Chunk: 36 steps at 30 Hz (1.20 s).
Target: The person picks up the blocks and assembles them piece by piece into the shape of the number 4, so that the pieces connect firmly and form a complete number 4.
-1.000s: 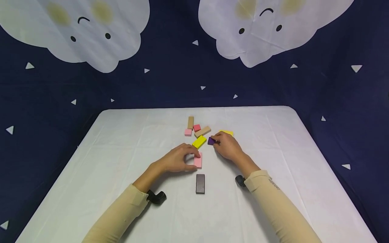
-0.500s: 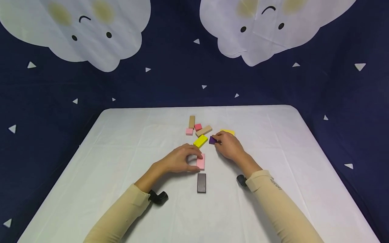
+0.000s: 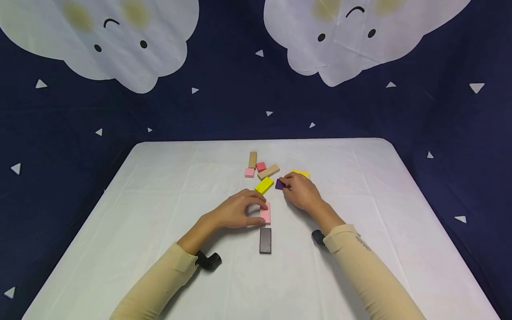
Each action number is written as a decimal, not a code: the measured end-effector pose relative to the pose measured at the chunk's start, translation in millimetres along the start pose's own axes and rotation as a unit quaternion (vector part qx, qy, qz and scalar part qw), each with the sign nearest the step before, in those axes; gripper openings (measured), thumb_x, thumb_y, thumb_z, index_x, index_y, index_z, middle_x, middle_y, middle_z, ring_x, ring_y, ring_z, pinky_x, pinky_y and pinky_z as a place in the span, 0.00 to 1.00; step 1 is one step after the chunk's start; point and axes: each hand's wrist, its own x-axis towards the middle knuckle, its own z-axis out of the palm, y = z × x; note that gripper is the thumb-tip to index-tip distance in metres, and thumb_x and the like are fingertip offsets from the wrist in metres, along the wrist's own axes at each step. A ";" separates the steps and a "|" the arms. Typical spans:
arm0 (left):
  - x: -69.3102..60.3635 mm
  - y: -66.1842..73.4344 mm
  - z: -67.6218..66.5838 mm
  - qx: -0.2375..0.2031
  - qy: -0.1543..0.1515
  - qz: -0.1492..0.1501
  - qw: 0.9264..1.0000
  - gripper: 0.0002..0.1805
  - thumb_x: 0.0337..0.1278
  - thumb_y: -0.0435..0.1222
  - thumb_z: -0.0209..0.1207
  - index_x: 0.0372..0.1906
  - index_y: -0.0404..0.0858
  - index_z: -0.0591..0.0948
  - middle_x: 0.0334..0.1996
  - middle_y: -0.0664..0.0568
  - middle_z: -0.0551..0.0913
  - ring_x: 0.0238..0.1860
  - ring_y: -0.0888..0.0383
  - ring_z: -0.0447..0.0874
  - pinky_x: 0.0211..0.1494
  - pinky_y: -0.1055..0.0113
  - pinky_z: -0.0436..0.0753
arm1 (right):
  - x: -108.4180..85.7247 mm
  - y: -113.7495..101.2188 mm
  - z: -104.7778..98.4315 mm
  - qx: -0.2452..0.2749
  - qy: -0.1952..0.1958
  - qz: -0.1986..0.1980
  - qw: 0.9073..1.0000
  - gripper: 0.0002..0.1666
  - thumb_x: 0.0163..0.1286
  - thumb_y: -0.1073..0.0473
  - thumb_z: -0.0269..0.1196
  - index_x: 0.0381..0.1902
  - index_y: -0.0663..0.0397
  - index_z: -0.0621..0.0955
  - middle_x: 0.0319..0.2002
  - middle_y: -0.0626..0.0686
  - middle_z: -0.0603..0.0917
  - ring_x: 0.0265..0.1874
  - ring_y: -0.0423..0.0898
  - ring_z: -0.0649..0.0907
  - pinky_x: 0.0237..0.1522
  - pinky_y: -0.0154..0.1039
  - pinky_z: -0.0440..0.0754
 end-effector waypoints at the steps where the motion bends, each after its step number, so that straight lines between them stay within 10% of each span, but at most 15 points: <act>1: -0.1 0.7 0.0 0.004 0.000 0.004 1.000 0.21 0.50 0.56 0.66 0.49 0.53 0.85 0.54 0.63 0.77 0.56 0.63 0.70 0.61 0.64 0.69 | 0.1 0.1 0.0 -0.001 0.001 0.000 1.000 0.25 0.66 0.59 0.62 0.61 0.53 0.78 0.57 0.57 0.78 0.58 0.57 0.75 0.59 0.57 0.69; 17: -19.7 22.9 -2.2 0.136 -0.057 0.017 0.989 0.35 0.60 0.64 0.51 0.68 0.51 0.72 0.68 0.65 0.66 0.69 0.54 0.62 0.64 0.56 0.68 | 1.3 -1.4 -0.5 0.009 0.007 -0.007 1.000 0.24 0.66 0.60 0.63 0.60 0.57 0.78 0.56 0.58 0.79 0.57 0.57 0.75 0.58 0.56 0.70; 36: -22.3 23.5 -3.0 0.143 -0.071 0.043 0.986 0.32 0.64 0.61 0.48 0.68 0.51 0.71 0.68 0.64 0.65 0.66 0.52 0.67 0.64 0.57 0.68 | 0.0 -1.2 -0.6 0.010 0.008 -0.002 1.000 0.24 0.65 0.60 0.62 0.60 0.54 0.79 0.56 0.57 0.79 0.58 0.58 0.75 0.58 0.57 0.69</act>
